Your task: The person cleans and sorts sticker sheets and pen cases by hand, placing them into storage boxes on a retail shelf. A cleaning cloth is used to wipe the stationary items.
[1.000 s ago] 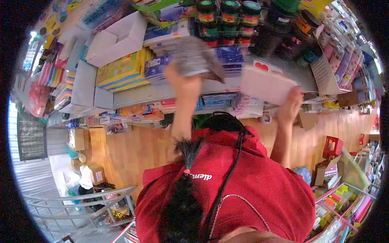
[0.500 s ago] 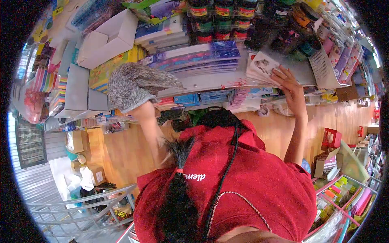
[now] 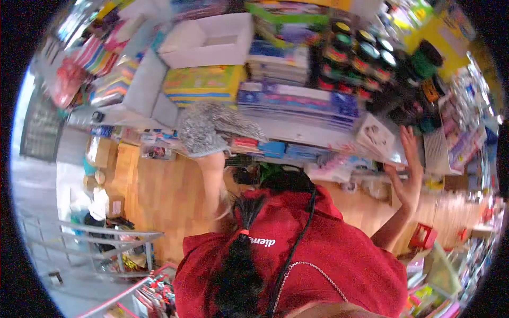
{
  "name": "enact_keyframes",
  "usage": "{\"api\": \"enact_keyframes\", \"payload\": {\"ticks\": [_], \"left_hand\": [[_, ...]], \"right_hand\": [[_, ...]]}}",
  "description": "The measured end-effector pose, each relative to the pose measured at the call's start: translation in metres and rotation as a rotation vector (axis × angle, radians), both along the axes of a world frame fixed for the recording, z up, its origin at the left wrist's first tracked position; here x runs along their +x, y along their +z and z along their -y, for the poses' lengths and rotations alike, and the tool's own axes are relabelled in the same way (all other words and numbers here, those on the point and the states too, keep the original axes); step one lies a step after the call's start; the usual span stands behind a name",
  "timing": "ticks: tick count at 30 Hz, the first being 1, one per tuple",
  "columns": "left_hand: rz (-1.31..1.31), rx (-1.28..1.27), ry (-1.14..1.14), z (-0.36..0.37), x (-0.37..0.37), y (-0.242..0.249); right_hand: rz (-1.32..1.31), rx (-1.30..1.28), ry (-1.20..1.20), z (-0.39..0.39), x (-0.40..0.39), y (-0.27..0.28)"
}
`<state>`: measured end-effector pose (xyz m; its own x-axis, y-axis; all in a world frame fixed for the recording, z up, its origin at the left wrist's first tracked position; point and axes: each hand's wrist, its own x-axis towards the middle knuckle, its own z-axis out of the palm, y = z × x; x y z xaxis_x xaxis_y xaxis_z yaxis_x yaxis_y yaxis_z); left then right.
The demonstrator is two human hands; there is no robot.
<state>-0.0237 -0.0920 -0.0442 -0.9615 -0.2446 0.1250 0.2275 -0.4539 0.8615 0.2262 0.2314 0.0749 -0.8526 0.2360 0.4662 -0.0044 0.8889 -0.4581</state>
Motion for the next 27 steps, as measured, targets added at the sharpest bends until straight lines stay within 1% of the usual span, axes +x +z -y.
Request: {"api": "enact_keyframes", "payload": {"ticks": [3, 4, 6, 7, 8, 10, 12, 14, 17, 20, 23, 26, 27], "left_hand": [[0.009, 0.033, 0.018, 0.022, 0.004, 0.001], [0.013, 0.043, 0.023, 0.029, 0.006, 0.000], [0.016, 0.058, 0.030, 0.045, 0.010, 0.000], [0.020, 0.064, 0.035, 0.052, 0.012, 0.000], [0.021, 0.070, 0.039, 0.060, 0.015, -0.001], [0.025, 0.081, 0.047, 0.074, 0.019, -0.002], [0.027, 0.097, 0.057, 0.084, 0.023, -0.004], [0.026, 0.111, 0.068, 0.094, 0.026, -0.006], [0.023, 0.113, 0.100, 0.110, 0.029, -0.004], [0.010, 0.119, 0.128, 0.122, 0.029, -0.004], [0.006, 0.122, 0.147, 0.129, 0.030, -0.003], [-0.003, 0.123, 0.154, 0.130, 0.029, -0.001], [-0.007, 0.120, 0.154, 0.129, 0.028, 0.000]], "right_hand": [[-0.229, -0.058, 0.269, 0.030, -0.052, 0.028], [-0.263, -0.093, 0.265, 0.055, -0.077, 0.042], [-0.215, -0.070, 0.339, 0.094, -0.127, 0.061], [-0.242, -0.098, 0.405, 0.116, -0.156, 0.067], [-0.270, -0.089, 0.455, 0.128, -0.191, 0.061], [-0.173, 0.017, 0.384, 0.155, -0.252, 0.054], [-0.130, 0.169, 0.197, 0.184, -0.300, 0.054], [0.021, 0.274, 0.130, 0.196, -0.363, 0.041], [0.198, 0.268, 0.175, 0.211, -0.392, 0.044], [0.219, 0.239, 0.308, 0.211, -0.403, 0.045], [0.421, 0.033, 0.438, 0.204, -0.399, 0.058], [0.320, -0.124, 0.390, 0.191, -0.416, 0.044], [0.361, -0.226, 0.390, 0.183, -0.420, 0.043]]}}
